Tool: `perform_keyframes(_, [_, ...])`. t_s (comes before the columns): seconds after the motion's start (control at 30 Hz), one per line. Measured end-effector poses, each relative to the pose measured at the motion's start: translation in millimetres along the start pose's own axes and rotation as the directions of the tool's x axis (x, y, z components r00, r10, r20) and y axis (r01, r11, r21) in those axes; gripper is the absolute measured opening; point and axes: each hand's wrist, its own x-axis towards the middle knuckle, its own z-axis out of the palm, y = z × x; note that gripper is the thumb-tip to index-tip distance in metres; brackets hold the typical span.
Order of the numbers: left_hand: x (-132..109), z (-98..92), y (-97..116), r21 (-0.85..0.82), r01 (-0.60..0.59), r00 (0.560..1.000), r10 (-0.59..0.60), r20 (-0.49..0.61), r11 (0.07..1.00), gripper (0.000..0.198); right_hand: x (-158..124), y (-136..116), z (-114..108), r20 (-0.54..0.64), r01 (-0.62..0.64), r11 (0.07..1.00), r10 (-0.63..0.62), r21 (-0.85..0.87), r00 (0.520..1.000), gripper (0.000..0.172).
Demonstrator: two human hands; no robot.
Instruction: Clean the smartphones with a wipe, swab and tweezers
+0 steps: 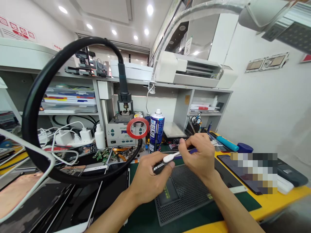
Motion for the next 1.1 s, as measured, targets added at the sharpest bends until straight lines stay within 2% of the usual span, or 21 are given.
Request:
perform_keyframes(0.2, [1.3,-0.7,-0.2,-0.026,0.021,1.0,-0.021,-0.007,0.999,0.013,0.9,18.0,-4.5,-0.024,0.013,0.998,-0.014,-0.055,1.0,0.031])
perform_keyframes(0.33, [-1.2,-1.7,-0.3,-0.01,0.04,0.999,-0.04,-0.026,0.999,0.014,-2.2,18.0,-1.8,-0.011,-0.114,0.993,0.114,-0.01,0.993,0.032])
perform_keyframes(0.47, [-1.7,-1.5,-0.4,0.011,0.01,1.0,-0.01,-0.017,1.0,0.014,-5.8,-0.4,5.6,0.026,-0.222,0.973,0.22,0.068,0.975,0.033])
perform_keyframes(0.6, [-0.6,-1.3,0.0,-0.02,-0.007,1.0,0.007,0.008,1.0,0.017,-6.8,-22.7,8.9,0.048,-0.149,0.985,0.146,0.082,0.988,0.034])
perform_keyframes(0.7, [-0.4,-0.9,-0.2,-0.044,-0.018,1.0,0.018,0.008,0.999,0.013,-5.6,-26.9,6.1,0.026,-0.057,0.996,0.055,0.066,0.998,0.034])
perform_keyframes(0.8, [-1.0,-0.1,-0.7,-0.041,-0.003,1.0,0.004,0.008,0.999,0.012,-3.5,-18.8,2.5,-0.009,-0.001,1.0,0.002,0.031,1.0,0.034])
perform_keyframes(1.1, [1.3,-0.7,-1.4,-0.019,0.027,1.0,-0.027,-0.006,0.999,0.013,-0.5,12.8,-2.5,-0.032,0.03,0.996,-0.033,-0.083,0.999,0.033])
